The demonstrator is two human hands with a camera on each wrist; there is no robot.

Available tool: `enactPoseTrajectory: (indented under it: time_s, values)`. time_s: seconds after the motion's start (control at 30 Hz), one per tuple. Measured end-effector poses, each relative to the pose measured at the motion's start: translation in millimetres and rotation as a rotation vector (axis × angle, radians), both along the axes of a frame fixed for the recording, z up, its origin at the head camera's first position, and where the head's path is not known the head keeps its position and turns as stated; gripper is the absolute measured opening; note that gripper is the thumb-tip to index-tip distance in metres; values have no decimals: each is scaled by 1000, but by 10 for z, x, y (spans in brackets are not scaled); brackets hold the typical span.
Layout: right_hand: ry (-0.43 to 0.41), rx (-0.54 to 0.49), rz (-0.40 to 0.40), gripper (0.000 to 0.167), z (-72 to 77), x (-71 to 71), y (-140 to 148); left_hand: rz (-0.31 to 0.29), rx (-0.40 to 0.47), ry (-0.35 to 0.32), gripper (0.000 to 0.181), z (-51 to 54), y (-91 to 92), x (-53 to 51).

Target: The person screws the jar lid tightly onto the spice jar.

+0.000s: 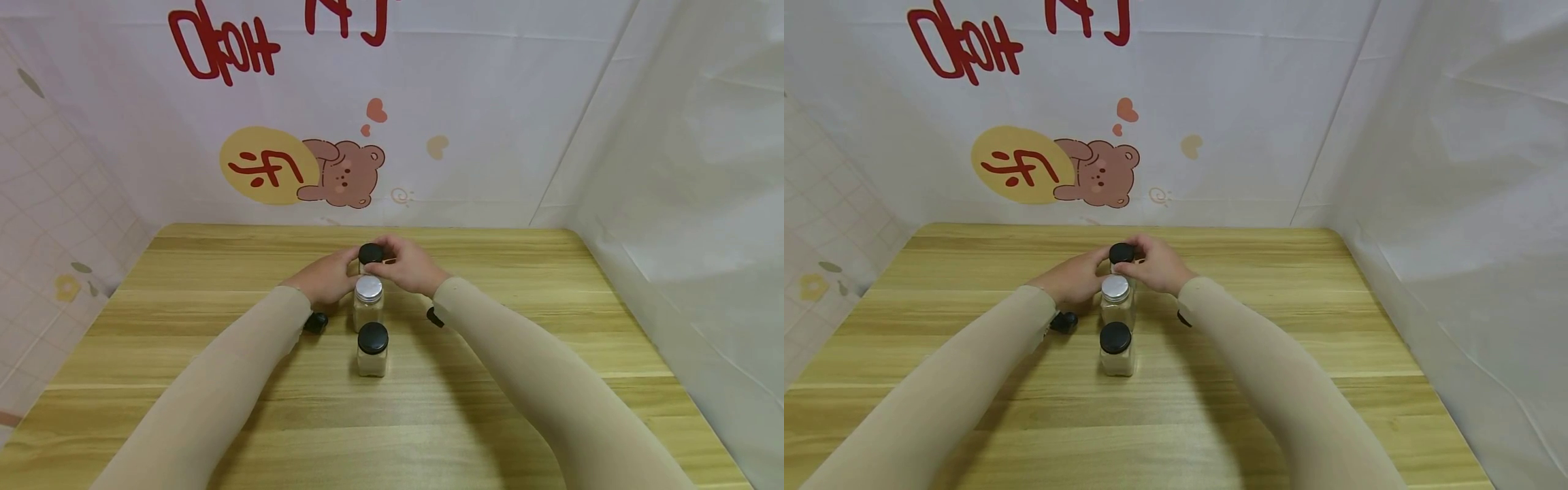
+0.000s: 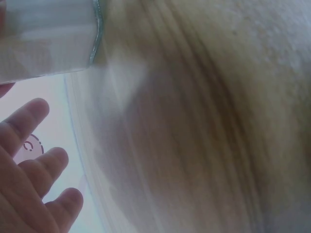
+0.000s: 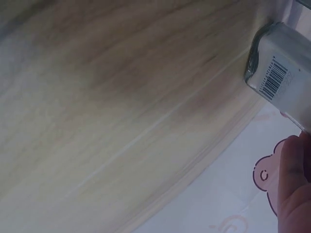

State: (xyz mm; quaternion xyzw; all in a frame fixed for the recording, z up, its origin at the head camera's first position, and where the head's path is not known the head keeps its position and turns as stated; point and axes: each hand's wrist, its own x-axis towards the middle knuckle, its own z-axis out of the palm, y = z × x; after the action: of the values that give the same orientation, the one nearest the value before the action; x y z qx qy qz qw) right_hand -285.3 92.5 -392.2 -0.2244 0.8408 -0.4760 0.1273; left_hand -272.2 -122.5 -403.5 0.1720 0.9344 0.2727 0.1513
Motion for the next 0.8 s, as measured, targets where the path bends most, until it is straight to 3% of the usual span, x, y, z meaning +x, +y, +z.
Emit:
enactPoseTrajectory:
  time_s: [0.23,0.57,0.8]
  values:
    - [-14,2,16,69,1,-7,15,0,-7,-6,63,10,2,3]
    - [20,-26,1,40,-29,3,-7,2,3,1,64,-4,-7,-1]
    - [22,-6,13,61,-42,7,11,6,-4,7,66,-18,4,-9]
